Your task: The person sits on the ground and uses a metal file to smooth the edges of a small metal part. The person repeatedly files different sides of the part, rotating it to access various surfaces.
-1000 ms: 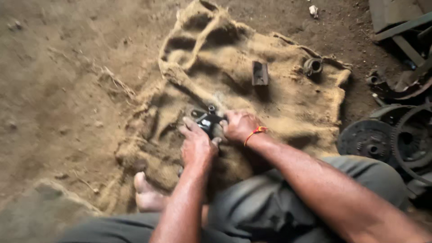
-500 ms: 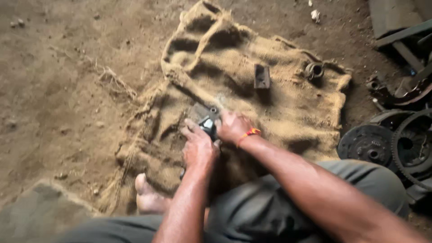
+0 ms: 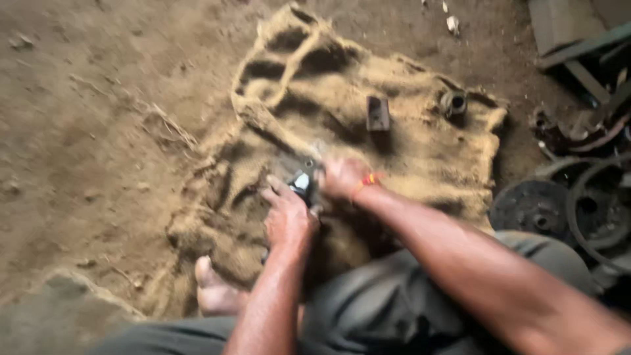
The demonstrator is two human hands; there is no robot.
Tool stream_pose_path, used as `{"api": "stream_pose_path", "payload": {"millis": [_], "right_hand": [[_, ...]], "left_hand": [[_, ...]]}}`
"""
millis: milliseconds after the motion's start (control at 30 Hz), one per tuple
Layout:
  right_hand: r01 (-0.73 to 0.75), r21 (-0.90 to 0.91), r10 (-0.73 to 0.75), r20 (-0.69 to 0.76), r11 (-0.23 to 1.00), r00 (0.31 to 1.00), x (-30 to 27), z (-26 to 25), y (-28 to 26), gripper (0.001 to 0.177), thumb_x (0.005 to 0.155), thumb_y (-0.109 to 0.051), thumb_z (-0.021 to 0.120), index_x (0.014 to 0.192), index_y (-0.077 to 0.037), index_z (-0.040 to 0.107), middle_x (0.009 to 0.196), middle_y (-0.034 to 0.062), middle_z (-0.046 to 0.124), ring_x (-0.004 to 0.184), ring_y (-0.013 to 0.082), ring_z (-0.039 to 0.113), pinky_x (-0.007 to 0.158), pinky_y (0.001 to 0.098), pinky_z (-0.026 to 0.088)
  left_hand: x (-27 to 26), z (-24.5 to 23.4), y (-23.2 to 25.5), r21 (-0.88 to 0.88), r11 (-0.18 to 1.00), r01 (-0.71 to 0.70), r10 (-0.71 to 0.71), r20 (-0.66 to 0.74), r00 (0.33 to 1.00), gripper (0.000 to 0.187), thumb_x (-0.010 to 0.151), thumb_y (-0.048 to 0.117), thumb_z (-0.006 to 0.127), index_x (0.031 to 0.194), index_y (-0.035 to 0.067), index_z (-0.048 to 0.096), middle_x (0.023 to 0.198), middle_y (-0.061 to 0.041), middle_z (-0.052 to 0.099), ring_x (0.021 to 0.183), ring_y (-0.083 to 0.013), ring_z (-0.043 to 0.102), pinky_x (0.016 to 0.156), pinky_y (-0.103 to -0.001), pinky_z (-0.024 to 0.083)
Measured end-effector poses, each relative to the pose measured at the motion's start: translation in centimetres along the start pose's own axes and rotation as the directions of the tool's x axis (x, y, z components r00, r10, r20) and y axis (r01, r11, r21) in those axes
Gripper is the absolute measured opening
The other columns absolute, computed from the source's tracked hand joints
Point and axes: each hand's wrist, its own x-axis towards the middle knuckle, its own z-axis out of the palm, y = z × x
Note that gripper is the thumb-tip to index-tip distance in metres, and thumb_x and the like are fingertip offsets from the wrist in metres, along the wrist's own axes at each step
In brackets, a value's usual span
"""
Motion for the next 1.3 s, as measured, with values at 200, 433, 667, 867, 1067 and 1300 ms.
{"api": "stream_pose_path", "payload": {"millis": [200, 433, 667, 867, 1067, 1300], "right_hand": [[-0.044, 0.209, 0.048, -0.016, 0.977, 0.999, -2.8, 1.9, -0.3, 0.039, 0.089, -0.046, 0.062, 0.12, -0.025, 0.072, 0.116, 0.0167, 0.073, 0.107, 0.0394, 0.07, 0.093, 0.0537, 0.054], [0.11, 0.272, -0.024, -0.3, 0.956, 0.953, -0.9, 5.8, 1.0, 0.037, 0.094, -0.041, 0.06, 0.122, -0.018, 0.066, 0.111, 0.0201, 0.073, 0.098, 0.0443, 0.07, 0.084, 0.0555, 0.055], [0.121, 0.253, 0.004, -0.442, 0.96, 0.897, -2.1, 7.9, 2.1, 0.039, 0.093, -0.045, 0.065, 0.121, -0.018, 0.07, 0.104, 0.0196, 0.075, 0.092, 0.0453, 0.071, 0.079, 0.0558, 0.057], [0.123, 0.281, -0.04, -0.283, 0.952, 0.958, 0.0, 6.8, 2.1, 0.038, 0.095, -0.043, 0.061, 0.118, -0.015, 0.07, 0.109, 0.0206, 0.074, 0.099, 0.0433, 0.07, 0.086, 0.0541, 0.056], [0.102, 0.215, -0.051, -0.232, 0.971, 0.971, -2.6, 3.1, -0.2, 0.04, 0.092, -0.043, 0.059, 0.122, -0.017, 0.068, 0.113, 0.0221, 0.072, 0.103, 0.0449, 0.068, 0.09, 0.0554, 0.054], [-0.063, 0.186, 0.064, -0.003, 0.981, 0.998, -4.1, -1.8, -0.3, 0.049, 0.092, -0.049, 0.055, 0.135, -0.028, 0.059, 0.112, 0.0211, 0.071, 0.103, 0.0444, 0.067, 0.09, 0.0549, 0.053]], "left_hand": [[0.4, -0.8, 0.2, 0.002, 1.0, 0.017, -0.017, 0.034, 0.999, 0.119, 0.082, 0.043, 0.085, 0.152, -0.007, 0.002, 0.147, -0.037, 0.029, 0.108, -0.0484, 0.063, 0.092, -0.053, 0.052], [0.3, -0.7, 0.1, -0.024, 1.0, 0.015, -0.015, 0.014, 1.0, 0.12, 0.081, 0.044, 0.083, 0.155, -0.007, 0.004, 0.146, -0.033, 0.037, 0.109, -0.0468, 0.065, 0.093, -0.053, 0.054], [-0.4, 1.5, -0.8, 0.005, 0.999, -0.04, 0.04, -0.007, 0.999, 0.121, 0.079, 0.043, 0.084, 0.155, -0.009, 0.006, 0.146, -0.038, 0.036, 0.107, -0.0484, 0.065, 0.089, -0.051, 0.057], [1.0, 0.1, -0.6, 0.005, 1.0, -0.026, 0.026, 0.036, 0.999, 0.122, 0.079, 0.038, 0.083, 0.154, -0.01, 0.001, 0.148, -0.039, 0.031, 0.107, -0.0481, 0.065, 0.089, -0.051, 0.056], [1.1, 0.5, -1.0, 0.01, 0.998, -0.062, 0.062, -0.015, 0.998, 0.12, 0.082, 0.041, 0.083, 0.156, -0.009, 0.002, 0.148, -0.04, 0.03, 0.108, -0.0492, 0.065, 0.092, -0.051, 0.055], [0.1, -0.4, -0.2, 0.034, 0.999, -0.006, 0.005, 0.029, 1.0, 0.13, 0.077, 0.046, 0.087, 0.157, -0.005, -0.001, 0.153, -0.036, 0.027, 0.116, -0.048, 0.06, 0.095, -0.052, 0.053]]}}
